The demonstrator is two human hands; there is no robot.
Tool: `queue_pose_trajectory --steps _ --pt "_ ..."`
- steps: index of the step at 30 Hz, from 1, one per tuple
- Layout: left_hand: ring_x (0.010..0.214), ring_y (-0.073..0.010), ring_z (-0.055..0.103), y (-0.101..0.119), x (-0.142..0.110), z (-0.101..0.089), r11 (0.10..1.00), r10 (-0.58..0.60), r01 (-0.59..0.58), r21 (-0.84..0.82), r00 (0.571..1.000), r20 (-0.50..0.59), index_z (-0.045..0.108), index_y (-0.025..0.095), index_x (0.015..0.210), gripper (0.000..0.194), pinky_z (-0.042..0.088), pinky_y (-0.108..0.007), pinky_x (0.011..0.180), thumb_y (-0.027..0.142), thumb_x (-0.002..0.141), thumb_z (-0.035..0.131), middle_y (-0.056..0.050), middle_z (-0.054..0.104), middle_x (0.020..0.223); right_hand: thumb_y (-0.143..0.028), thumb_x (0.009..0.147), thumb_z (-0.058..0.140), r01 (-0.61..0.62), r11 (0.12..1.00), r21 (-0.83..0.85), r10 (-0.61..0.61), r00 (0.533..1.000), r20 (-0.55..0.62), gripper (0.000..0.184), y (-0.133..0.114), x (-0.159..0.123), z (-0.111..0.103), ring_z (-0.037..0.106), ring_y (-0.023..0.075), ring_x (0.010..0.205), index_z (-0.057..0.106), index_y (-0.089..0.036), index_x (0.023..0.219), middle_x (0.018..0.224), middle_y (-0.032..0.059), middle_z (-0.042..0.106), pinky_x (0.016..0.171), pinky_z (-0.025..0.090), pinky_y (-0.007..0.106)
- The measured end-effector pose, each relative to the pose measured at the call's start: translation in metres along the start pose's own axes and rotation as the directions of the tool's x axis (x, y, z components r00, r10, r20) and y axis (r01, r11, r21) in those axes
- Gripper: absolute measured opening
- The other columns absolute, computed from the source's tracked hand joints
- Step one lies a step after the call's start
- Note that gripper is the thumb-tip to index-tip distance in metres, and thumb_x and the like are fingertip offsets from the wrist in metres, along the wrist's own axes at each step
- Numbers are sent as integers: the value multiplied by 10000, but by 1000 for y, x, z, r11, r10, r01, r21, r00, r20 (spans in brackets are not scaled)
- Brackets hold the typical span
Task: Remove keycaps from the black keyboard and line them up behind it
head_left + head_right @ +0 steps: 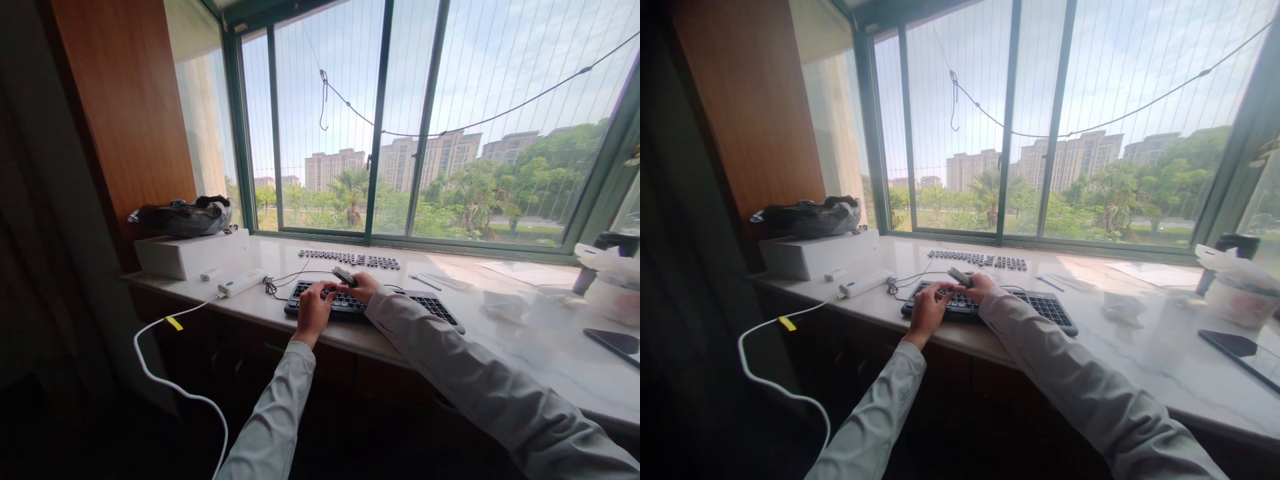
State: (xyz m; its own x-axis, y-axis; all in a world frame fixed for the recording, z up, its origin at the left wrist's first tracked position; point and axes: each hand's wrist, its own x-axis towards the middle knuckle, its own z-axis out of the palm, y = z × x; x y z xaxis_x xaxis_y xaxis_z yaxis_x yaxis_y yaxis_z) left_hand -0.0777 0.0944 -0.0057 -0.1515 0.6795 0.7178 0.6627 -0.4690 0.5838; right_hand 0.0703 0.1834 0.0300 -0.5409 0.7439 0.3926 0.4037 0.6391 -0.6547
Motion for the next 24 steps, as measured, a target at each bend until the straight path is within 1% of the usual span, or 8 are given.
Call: queue_pose_trajectory --steps 4,6,10,13,15,18,21,24 --pt "732 -143 640 -1 0 2 998 -48 49 39 999 -8 663 219 989 152 504 -271 745 252 853 605 -33 697 994 -387 769 632 146 900 -412 -163 987 -6 210 -5 -19 -21 454 129 546 674 -195 695 579 -1 576 563 279 268" --pt "693 -139 634 -1 3 1 996 -59 58 68 998 14 656 219 978 144 505 -273 729 255 852 598 -32 698 979 -355 768 633 119 838 -533 -159 987 -29 146 -4 -34 -40 509 155 580 689 -223 794 640 22 628 570 287 276" --pt "659 -135 633 8 26 -4 990 -45 31 140 994 103 638 213 984 151 505 -268 709 249 846 588 -29 697 950 -237 739 604 104 735 -671 -178 983 -43 144 17 -61 -78 596 190 686 684 -261 855 799 30 696 590 313 277" --pt "724 -151 657 16 65 -3 974 -41 5 227 987 155 649 216 1040 208 504 -274 767 223 842 586 -41 698 974 -229 737 585 57 720 -692 -164 982 -91 169 39 -70 -94 618 192 747 689 -259 867 844 32 709 633 351 272" --pt "741 -160 664 15 99 5 954 -45 -22 300 976 214 683 215 984 176 498 -282 804 223 826 606 -38 708 971 -257 747 580 8 719 -695 -136 982 -130 149 47 -71 -99 617 194 740 687 -254 851 823 33 709 633 354 273" --pt "670 -145 663 1 151 26 907 -159 4 421 929 333 690 186 983 196 501 -252 753 253 816 613 -47 718 927 -283 760 580 12 729 -684 -160 975 -154 133 46 -71 -96 608 197 719 675 -256 849 812 31 707 627 339 284" --pt "577 -115 649 -26 189 51 868 -238 -13 496 866 440 672 179 993 203 495 -224 668 246 819 593 -39 721 928 -311 800 564 122 723 -680 -224 972 -65 121 40 -72 -87 590 200 694 650 -233 764 735 46 688 652 328 307" --pt "525 -107 636 -57 211 74 840 -285 -32 542 823 490 666 190 983 194 483 -219 630 237 807 596 -26 727 885 -334 845 531 179 746 -641 -233 973 1 183 37 -73 -77 569 189 671 630 -224 736 723 57 682 659 318 316"
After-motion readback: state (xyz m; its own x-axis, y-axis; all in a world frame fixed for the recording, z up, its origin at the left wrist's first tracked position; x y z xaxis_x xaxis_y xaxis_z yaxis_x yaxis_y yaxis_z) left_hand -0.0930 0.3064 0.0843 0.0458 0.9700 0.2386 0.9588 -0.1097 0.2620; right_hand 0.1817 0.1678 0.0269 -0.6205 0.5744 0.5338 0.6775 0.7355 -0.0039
